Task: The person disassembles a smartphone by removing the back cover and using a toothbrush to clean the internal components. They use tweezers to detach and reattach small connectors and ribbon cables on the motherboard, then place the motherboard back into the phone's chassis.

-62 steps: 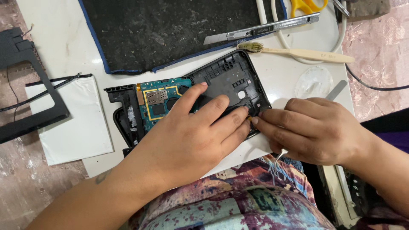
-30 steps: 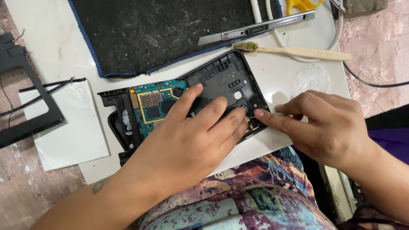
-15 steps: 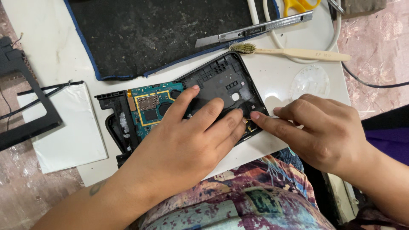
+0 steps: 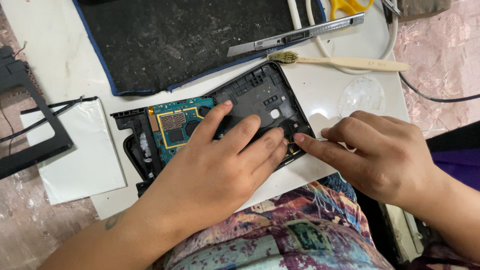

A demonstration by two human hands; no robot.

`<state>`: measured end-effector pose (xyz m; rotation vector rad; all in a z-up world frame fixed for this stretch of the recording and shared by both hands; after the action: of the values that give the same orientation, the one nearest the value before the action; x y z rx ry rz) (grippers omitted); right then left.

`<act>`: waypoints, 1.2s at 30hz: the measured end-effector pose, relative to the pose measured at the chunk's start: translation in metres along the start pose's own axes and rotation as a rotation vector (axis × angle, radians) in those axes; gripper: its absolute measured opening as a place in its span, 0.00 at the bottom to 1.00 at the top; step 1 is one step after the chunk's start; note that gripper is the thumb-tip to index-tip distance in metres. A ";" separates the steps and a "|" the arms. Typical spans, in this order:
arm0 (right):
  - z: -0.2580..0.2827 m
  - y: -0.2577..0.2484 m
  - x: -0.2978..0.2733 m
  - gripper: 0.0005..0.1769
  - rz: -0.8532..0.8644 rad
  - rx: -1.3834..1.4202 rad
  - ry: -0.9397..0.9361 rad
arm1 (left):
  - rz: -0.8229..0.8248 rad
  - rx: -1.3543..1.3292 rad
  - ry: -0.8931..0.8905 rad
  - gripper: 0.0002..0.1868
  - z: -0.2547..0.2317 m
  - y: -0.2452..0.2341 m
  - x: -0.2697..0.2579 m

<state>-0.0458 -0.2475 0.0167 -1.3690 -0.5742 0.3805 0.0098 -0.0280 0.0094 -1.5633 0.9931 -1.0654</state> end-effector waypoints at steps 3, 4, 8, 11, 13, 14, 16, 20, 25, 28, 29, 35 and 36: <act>0.000 0.001 0.001 0.24 -0.010 -0.005 -0.004 | 0.001 -0.001 -0.004 0.21 0.000 0.000 0.000; 0.001 0.001 0.000 0.24 -0.017 -0.005 -0.003 | 0.001 -0.004 -0.004 0.21 0.000 0.000 0.000; 0.000 0.002 0.000 0.25 0.000 0.005 0.007 | -0.003 0.008 -0.003 0.21 -0.001 0.000 -0.001; 0.002 0.001 -0.001 0.26 0.007 -0.009 0.019 | -0.005 0.007 -0.003 0.21 -0.001 0.001 0.000; 0.001 0.001 0.000 0.27 0.027 -0.007 0.017 | -0.006 0.009 -0.004 0.21 0.000 0.001 0.000; 0.001 0.001 0.000 0.27 0.019 -0.002 0.023 | -0.009 0.010 -0.003 0.21 0.000 0.001 0.000; 0.002 0.001 0.001 0.28 0.001 0.009 0.034 | -0.012 0.027 -0.001 0.21 -0.001 0.000 0.000; 0.001 0.001 0.003 0.28 0.042 0.021 0.050 | -0.016 0.040 -0.001 0.21 -0.001 -0.001 -0.001; 0.003 0.001 0.004 0.27 0.019 0.035 0.055 | -0.016 0.037 0.008 0.20 -0.001 0.000 0.000; 0.003 0.000 0.005 0.28 0.027 0.048 0.078 | -0.014 0.040 0.012 0.19 -0.001 -0.001 -0.001; 0.003 0.000 0.006 0.28 0.025 0.039 0.079 | -0.015 0.043 0.017 0.19 -0.001 -0.001 -0.001; 0.002 0.000 0.009 0.27 0.032 0.072 0.095 | -0.008 0.073 0.022 0.20 -0.004 -0.001 -0.001; 0.002 0.000 0.010 0.27 0.032 0.070 0.100 | -0.004 0.077 0.024 0.21 -0.004 -0.001 -0.001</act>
<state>-0.0392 -0.2404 0.0182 -1.3230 -0.4533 0.3531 0.0063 -0.0281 0.0111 -1.4942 0.9544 -1.1150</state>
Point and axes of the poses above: each hand's wrist, its own x-axis towards the middle knuckle, its own y-axis out of the palm, z = x × y, the point moved 3 cm from there along x, towards the middle knuckle, and after that the axes turned 5 degrees about z, right-handed, at the moved point
